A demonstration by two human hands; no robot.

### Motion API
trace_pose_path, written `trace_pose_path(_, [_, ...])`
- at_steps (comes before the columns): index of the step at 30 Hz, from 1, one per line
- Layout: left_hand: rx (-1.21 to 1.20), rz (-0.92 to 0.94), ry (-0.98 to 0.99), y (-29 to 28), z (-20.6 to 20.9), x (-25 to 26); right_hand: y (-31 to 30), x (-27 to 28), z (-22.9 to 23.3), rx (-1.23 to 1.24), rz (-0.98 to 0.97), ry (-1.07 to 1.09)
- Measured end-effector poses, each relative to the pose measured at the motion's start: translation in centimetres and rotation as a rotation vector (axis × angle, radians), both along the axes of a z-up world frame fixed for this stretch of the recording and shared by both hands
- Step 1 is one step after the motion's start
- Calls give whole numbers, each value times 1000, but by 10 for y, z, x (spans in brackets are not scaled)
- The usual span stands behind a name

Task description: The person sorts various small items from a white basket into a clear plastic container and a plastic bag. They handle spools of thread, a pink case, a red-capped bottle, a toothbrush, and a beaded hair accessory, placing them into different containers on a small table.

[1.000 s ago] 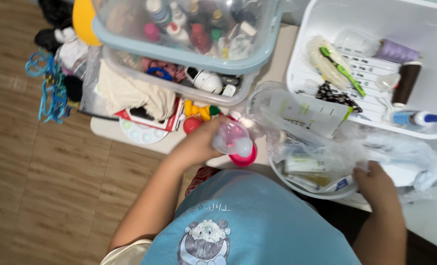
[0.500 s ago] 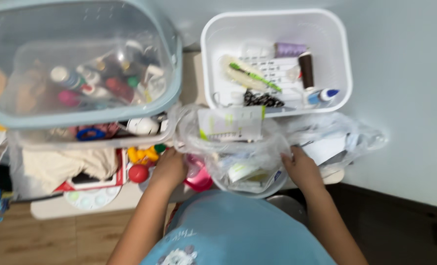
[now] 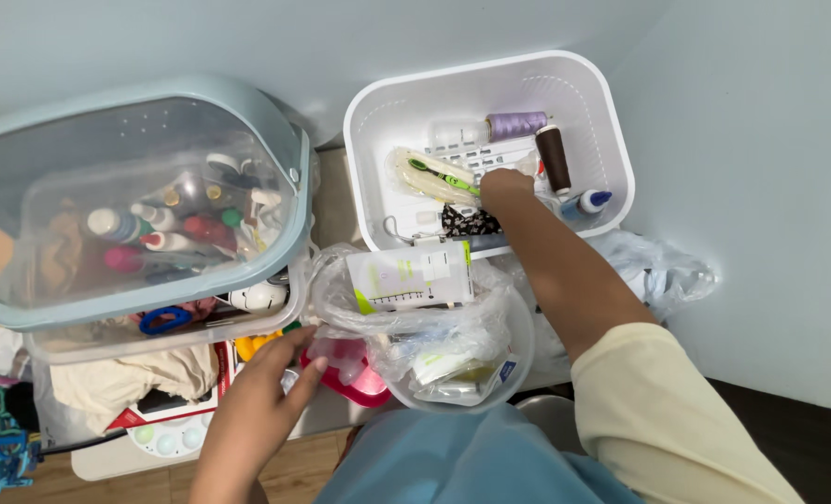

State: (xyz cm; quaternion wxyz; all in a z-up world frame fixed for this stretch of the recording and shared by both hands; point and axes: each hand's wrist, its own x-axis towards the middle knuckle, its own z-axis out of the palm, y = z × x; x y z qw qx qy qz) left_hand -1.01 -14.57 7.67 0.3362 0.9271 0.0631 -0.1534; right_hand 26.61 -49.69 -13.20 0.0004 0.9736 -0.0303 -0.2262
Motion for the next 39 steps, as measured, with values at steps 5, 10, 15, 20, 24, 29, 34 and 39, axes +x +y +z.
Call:
trace_pose_path(5, [-63,18,30,-7,13,-2,-21,-16,60,376,-74,-36])
trace_pose_path(10, [-80,-146,-70,-18,2,13,-92,-132,150,1048,-249,-378])
trace_pose_path(15, [-185,-380,-127,-42,-1,32,-159,-285,201,1091,-552,-555])
trace_pose_path(20, [-175,-473,-35,-66,10,43,-175,-390,167,989,-737,-365])
trace_pose_path(24, [-57,-479,96,-77,14,44,-151,-407,102,910,-824,-125])
trace_pose_path(29, [-152,-613,-159,-77,15,38,-113,-385,109,795,-868,-53])
trace_pose_path(34, [-196,-580,-177,-80,16,33,-124,-425,217,739,-757,-352])
trace_pose_path(39, [-382,-738,-459,-131,11,44,-123,-448,267,848,-698,-557])
